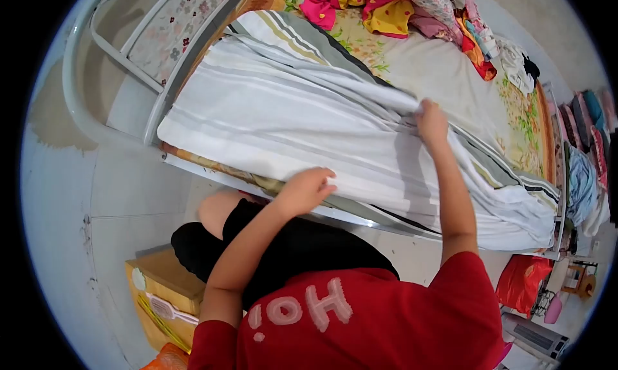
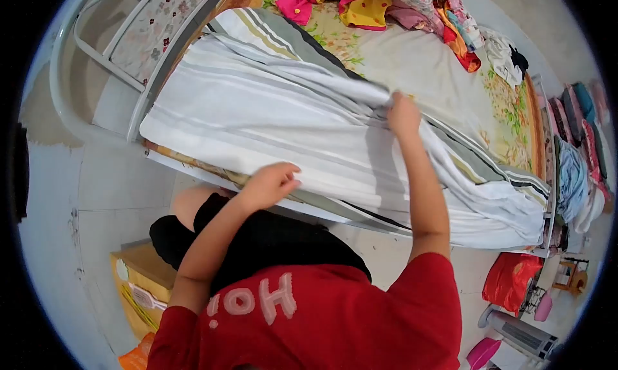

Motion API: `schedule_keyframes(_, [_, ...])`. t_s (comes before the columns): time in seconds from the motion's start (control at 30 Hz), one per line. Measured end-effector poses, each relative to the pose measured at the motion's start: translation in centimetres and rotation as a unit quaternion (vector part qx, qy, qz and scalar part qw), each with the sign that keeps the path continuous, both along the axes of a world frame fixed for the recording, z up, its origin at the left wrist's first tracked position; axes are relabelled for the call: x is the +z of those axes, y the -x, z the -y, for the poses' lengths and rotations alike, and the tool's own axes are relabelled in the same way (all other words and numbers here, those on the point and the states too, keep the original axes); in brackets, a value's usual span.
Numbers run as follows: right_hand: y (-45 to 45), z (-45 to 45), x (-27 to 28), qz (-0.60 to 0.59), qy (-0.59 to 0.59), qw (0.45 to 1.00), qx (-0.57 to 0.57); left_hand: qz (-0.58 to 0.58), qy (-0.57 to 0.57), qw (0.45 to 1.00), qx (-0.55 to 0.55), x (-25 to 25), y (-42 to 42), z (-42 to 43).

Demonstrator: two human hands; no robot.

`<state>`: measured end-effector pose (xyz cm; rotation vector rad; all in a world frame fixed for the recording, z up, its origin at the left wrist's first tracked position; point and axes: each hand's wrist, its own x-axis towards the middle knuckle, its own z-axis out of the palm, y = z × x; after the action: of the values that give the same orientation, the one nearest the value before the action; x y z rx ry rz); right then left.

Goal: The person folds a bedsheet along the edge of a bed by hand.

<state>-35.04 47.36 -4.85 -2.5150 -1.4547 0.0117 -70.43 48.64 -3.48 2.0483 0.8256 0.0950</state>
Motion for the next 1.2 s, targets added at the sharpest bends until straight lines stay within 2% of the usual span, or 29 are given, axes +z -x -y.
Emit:
schedule_keyframes(0.13, [-5.4,-3.6,3.0,0.006,-0.182,0.983,-0.001,0.025,-0.081,0.994,-0.074,-2.5,-2.8,3.7])
schedule_keyframes(0.17, [-6.9,-4.4,2.3,0.005,-0.182,0.983,0.001,0.025,-0.142,0.987,-0.072,-3.1,-3.3,4.3])
schedule_keyframes(0.23, [-9.3,-5.3,-1.2,0.028,-0.305,0.951,0.051,0.019,-0.226,0.973,-0.041,-3.9,-4.3,5.5])
schedule_keyframes(0.27, [-8.9,-4.8,-2.5,0.025,-0.302,0.951,0.053,0.017,-0.223,0.974,-0.04,-3.6,-4.6,6.0])
schedule_keyframes(0.33, [-6.3,-2.9,-4.5,-0.005,-0.271,0.955,0.123,0.013,-0.304,0.952,0.027,-2.8,-5.3,6.6])
schedule_keyframes(0.4, [-2.7,1.2,-5.1,-0.014,-0.195,0.95,0.243,0.029,-0.297,0.952,0.075,-3.1,-5.8,7.2])
schedule_keyframes(0.47, [0.9,5.4,-5.6,-0.111,-0.164,0.955,0.221,-0.003,-0.204,0.968,0.149,-3.3,-6.1,7.9])
schedule_keyframes(0.5, [1.4,6.3,-6.0,-0.113,-0.165,0.954,0.223,0.038,-0.239,0.954,0.178,-3.7,-6.5,8.3])
schedule_keyframes(0.53, [1.5,7.0,-6.5,-0.165,-0.168,0.954,0.188,0.037,-0.241,0.953,0.179,-4.0,-6.9,8.7])
schedule_keyframes(0.57, [1.9,7.2,-6.1,-0.216,-0.17,0.949,0.153,0.054,-0.186,0.956,0.22,-4.3,-7.3,9.1])
schedule_keyframes(0.6, [1.9,7.0,-5.5,-0.217,-0.172,0.948,0.154,0.072,-0.132,0.954,0.26,-4.6,-7.6,9.5])
schedule_keyframes(0.63, [1.8,6.7,-4.8,-0.247,-0.171,0.947,0.117,0.072,-0.135,0.953,0.261,-5.0,-8.0,10.0])
schedule_keyframes(0.67, [1.8,6.2,-4.1,-0.277,-0.17,0.943,0.079,0.117,-0.076,0.939,0.315,-5.5,-8.3,10.4])
schedule_keyframes(0.7, [1.8,5.4,-4.0,-0.277,-0.172,0.942,0.082,0.162,-0.017,0.916,0.367,-6.0,-8.5,10.8])
schedule_keyframes(0.77, [1.4,3.4,-3.7,-0.197,-0.182,0.961,0.067,0.171,-0.042,0.899,0.401,-7.2,-8.5,11.8])
schedule_keyframes(0.8, [1.1,2.4,-3.4,-0.197,-0.184,0.96,0.072,0.179,-0.064,0.882,0.432,-7.7,-8.5,12.2])
schedule_keyframes(0.87, [0.8,0.6,-3.0,-0.079,-0.066,0.99,0.097,0.163,-0.07,0.879,0.443,-8.2,-8.2,13.0])
schedule_keyframes(0.9, [0.0,-0.9,-3.3,-0.079,-0.067,0.989,0.102,0.172,-0.047,0.869,0.461,-8.2,-8.2,13.3])
schedule_keyframes(0.97, [-2.6,-4.1,-4.0,-0.036,0.024,0.984,0.174,0.182,-0.022,0.856,0.483,-8.7,-8.2,13.5])
schedule_keyframes(1.03, [-4.4,-6.8,-2.9,-0.079,-0.12,0.981,0.128,0.229,0.001,0.822,0.521,-10.1,-8.2,13.4])
schedule_keyframes(1.1, [-6.9,-9.0,-0.8,-0.162,-0.231,0.958,0.049,0.227,0.015,0.805,0.548,-9.7,-8.5,13.0])
schedule_keyframes(1.13, [-7.5,-9.6,-0.9,-0.162,-0.229,0.959,0.052,0.223,0.031,0.79,0.571,-9.5,-8.7,13.1])
schedule_keyframes(1.2, [-8.7,-10.3,-2.6,-0.193,-0.344,0.917,0.052,0.221,0.039,0.777,0.588,-8.3,-9.1,13.0])
